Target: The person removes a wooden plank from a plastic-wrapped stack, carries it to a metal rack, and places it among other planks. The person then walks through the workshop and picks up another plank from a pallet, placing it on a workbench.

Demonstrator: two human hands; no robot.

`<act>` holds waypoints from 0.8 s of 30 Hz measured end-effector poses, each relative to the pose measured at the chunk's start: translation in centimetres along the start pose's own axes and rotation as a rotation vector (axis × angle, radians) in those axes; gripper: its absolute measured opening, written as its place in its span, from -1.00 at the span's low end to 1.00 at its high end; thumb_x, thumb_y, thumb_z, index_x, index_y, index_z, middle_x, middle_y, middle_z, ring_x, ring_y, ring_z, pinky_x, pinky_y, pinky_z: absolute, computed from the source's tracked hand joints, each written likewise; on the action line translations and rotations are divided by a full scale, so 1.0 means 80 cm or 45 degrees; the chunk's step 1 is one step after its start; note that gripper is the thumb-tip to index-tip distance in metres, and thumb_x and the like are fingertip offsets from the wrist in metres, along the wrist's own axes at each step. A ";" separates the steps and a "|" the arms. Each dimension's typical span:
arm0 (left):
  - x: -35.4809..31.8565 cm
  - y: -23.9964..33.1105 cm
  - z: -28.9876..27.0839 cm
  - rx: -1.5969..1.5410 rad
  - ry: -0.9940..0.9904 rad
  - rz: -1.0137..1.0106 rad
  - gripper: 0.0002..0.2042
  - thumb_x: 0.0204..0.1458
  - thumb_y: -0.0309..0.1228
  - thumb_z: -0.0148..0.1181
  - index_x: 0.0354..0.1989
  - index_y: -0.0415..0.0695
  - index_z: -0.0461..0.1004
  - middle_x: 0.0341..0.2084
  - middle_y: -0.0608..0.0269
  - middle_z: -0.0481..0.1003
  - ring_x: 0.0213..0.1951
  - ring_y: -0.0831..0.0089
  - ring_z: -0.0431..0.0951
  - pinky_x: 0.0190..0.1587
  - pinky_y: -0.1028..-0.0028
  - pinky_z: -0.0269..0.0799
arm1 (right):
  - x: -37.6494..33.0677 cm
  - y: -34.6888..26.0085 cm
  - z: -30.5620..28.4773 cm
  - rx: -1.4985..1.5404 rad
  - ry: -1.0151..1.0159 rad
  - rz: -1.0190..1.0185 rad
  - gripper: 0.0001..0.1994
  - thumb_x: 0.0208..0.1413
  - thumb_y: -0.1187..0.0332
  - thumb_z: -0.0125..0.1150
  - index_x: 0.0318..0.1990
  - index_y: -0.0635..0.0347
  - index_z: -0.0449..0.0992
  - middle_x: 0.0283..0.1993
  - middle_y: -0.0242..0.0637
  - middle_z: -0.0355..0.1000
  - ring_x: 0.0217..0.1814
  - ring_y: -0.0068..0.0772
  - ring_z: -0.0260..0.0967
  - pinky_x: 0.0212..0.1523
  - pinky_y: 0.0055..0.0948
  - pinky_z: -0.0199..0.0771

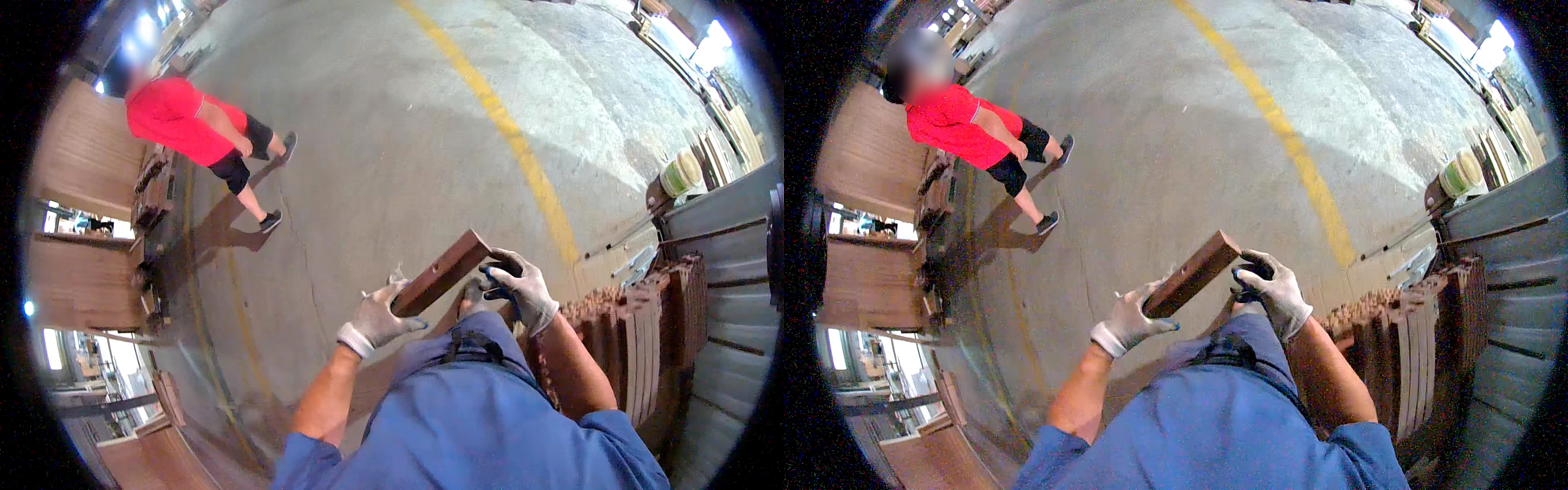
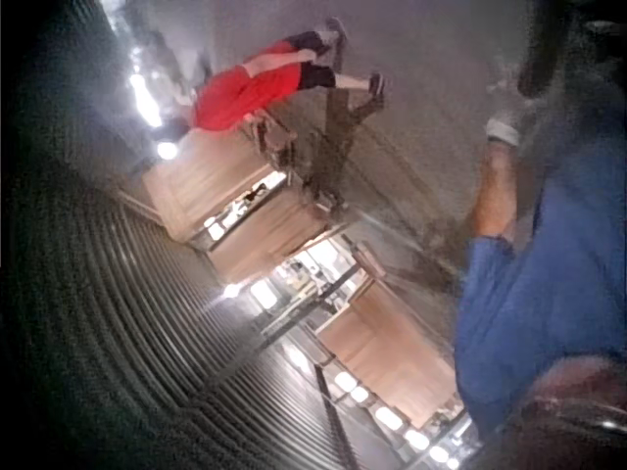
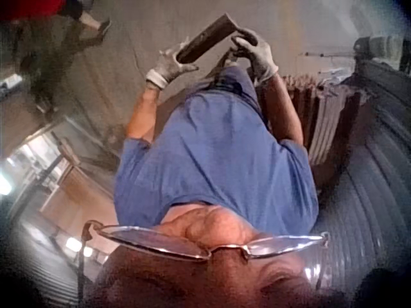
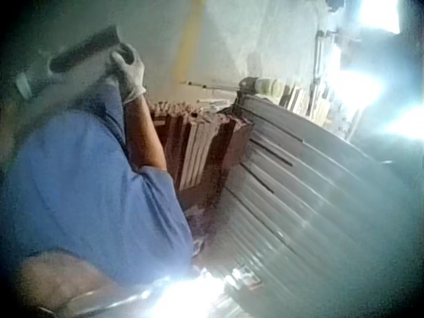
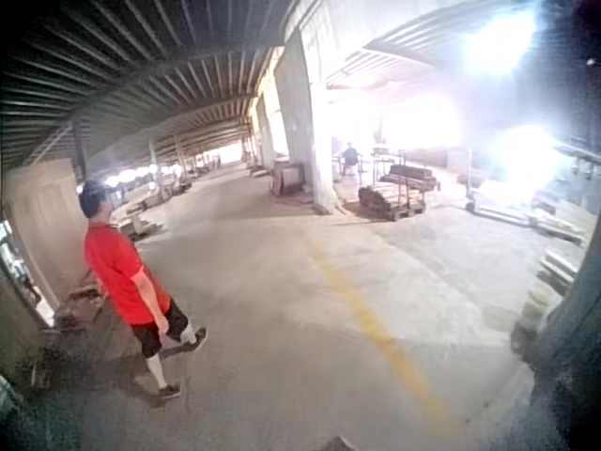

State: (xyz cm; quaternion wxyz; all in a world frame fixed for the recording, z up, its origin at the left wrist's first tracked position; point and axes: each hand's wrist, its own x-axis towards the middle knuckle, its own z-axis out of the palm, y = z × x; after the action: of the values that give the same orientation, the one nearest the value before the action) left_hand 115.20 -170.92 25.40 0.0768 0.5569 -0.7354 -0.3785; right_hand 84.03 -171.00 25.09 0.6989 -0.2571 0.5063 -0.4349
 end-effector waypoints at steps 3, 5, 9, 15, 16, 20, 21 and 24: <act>0.071 0.022 -0.031 0.206 0.113 0.027 -0.11 -0.27 0.02 0.57 0.26 -0.13 0.37 0.03 -0.07 0.53 0.09 0.01 0.53 0.16 0.17 0.43 | 0.057 -0.062 -0.006 -0.066 -0.024 -0.015 -0.41 0.09 0.39 0.42 0.26 0.36 0.35 0.02 -0.17 0.51 -0.11 -0.39 0.55 -0.08 -0.38 0.62; 0.116 0.041 -0.052 0.317 0.161 0.021 -0.17 -0.24 0.01 0.51 0.25 -0.09 0.40 0.01 0.01 0.53 0.07 0.03 0.52 0.19 0.14 0.38 | 0.094 -0.100 -0.012 -0.092 -0.033 -0.011 -0.39 0.08 0.39 0.43 0.27 0.35 0.35 0.03 -0.16 0.51 -0.11 -0.39 0.55 -0.11 -0.37 0.63; 0.203 0.039 -0.074 0.473 0.380 0.197 -0.25 -0.24 -0.08 0.50 0.22 -0.03 0.45 -0.07 0.11 0.54 0.00 0.09 0.52 0.14 0.10 0.37 | 0.163 -0.141 -0.028 -0.044 0.025 0.030 -0.37 0.07 0.37 0.44 0.29 0.32 0.33 0.05 -0.14 0.50 -0.10 -0.35 0.57 -0.17 -0.35 0.67; 0.371 0.056 -0.135 0.546 0.521 0.570 -0.26 -0.32 -0.19 0.55 0.18 -0.04 0.46 -0.10 0.13 0.53 -0.04 0.11 0.52 0.09 0.07 0.36 | 0.275 -0.209 -0.050 -0.021 0.093 0.089 -0.38 0.07 0.29 0.44 0.26 0.31 0.35 0.05 -0.10 0.47 -0.09 -0.25 0.56 -0.20 -0.28 0.69; 0.409 0.054 -0.145 0.627 0.467 0.606 -0.31 -0.27 -0.24 0.51 0.17 -0.04 0.46 -0.08 0.13 0.53 0.00 0.12 0.50 0.15 0.04 0.32 | 0.296 -0.221 -0.056 -0.024 0.089 0.118 -0.40 0.06 0.27 0.44 0.22 0.31 0.38 0.05 -0.08 0.46 -0.07 -0.23 0.55 -0.21 -0.26 0.69; 0.548 0.067 -0.183 0.520 0.364 0.694 -0.13 -0.41 -0.28 0.55 0.26 -0.02 0.37 0.12 0.08 0.43 0.23 0.12 0.36 0.41 -0.02 0.04 | 0.366 -0.259 -0.079 0.125 0.181 -0.014 -0.42 0.03 0.29 0.46 0.17 0.35 0.40 0.04 -0.09 0.46 -0.06 -0.27 0.52 -0.21 -0.26 0.69; 0.581 0.072 -0.188 0.537 0.409 0.683 -0.12 -0.40 -0.29 0.55 0.28 -0.03 0.36 0.15 0.06 0.40 0.26 0.10 0.32 0.41 -0.03 0.02 | 0.380 -0.275 -0.081 0.102 0.249 -0.042 -0.42 0.01 0.30 0.46 0.16 0.35 0.40 0.02 -0.08 0.47 -0.10 -0.27 0.53 -0.24 -0.28 0.68; 0.641 0.095 -0.209 0.528 0.431 0.579 -0.06 -0.34 -0.32 0.54 0.37 -0.06 0.24 0.27 -0.02 0.28 0.38 -0.02 0.16 0.43 -0.06 -0.02 | 0.403 -0.308 -0.092 0.211 0.427 -0.133 -0.43 0.02 0.31 0.44 0.16 0.33 0.39 -0.01 -0.07 0.48 -0.20 -0.24 0.55 -0.31 -0.31 0.64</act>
State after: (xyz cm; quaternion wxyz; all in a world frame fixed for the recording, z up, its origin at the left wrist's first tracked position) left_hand 99.50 -223.09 26.20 0.1653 0.4375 -0.8786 -0.0967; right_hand 72.14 -210.41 26.56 0.6000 -0.1487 0.5641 -0.5475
